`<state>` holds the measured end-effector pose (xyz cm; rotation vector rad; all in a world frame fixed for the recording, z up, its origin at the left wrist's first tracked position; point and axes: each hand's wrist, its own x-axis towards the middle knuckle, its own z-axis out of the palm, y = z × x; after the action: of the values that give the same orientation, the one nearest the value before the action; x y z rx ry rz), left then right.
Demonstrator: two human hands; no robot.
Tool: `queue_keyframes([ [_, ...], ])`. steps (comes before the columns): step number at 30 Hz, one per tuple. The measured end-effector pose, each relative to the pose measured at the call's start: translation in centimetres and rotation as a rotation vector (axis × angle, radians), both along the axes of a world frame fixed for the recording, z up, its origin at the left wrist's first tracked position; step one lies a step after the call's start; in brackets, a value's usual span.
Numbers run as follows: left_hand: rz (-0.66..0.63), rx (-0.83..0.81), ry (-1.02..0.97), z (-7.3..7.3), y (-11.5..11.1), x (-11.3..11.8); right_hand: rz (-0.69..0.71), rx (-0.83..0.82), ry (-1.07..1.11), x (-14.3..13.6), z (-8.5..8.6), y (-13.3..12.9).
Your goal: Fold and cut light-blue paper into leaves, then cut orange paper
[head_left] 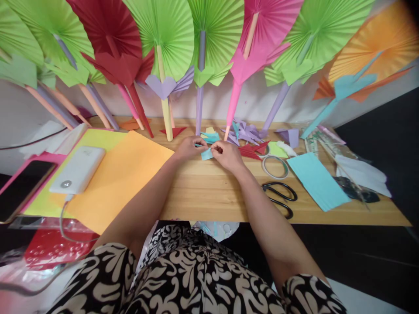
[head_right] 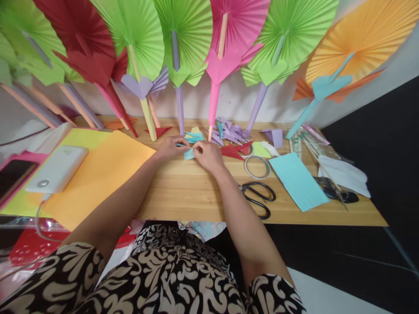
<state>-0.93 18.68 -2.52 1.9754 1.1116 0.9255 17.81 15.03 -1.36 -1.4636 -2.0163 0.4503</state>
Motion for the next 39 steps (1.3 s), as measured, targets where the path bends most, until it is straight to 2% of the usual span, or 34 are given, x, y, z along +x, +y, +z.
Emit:
queue_keyframes([
  [5,0.022,0.046,0.07,0.1,0.0,0.1,0.015,0.034,-0.045,0.3,-0.4,0.1],
  [8,0.054,0.132,0.132,0.8,-0.3,0.3,0.026,0.08,-0.077,0.5,-0.4,0.3],
  [12,0.108,0.271,0.218,2.9,-1.3,0.3,0.031,0.179,-0.125,0.4,1.1,-0.1],
  [15,0.157,0.442,0.324,4.0,-2.7,0.1,0.026,0.35,-0.237,0.0,2.7,-1.1],
  [18,0.2,0.627,0.482,3.5,-4.4,-0.3,0.07,0.432,-0.371,-0.2,3.1,-2.6],
  [20,0.159,0.662,0.573,2.5,-5.4,-0.5,0.113,0.417,-0.445,-0.2,2.5,-3.5],
  [23,0.069,0.673,0.632,1.2,-6.6,-0.9,0.139,0.39,-0.523,0.0,1.0,-4.7],
  [27,-0.011,0.645,0.699,0.8,-6.9,-1.6,0.161,0.327,-0.524,0.1,-0.3,-5.3],
  [39,0.003,0.43,0.5,0.3,-6.3,-2.1,0.152,0.182,-0.351,0.4,-0.7,-4.8],
])
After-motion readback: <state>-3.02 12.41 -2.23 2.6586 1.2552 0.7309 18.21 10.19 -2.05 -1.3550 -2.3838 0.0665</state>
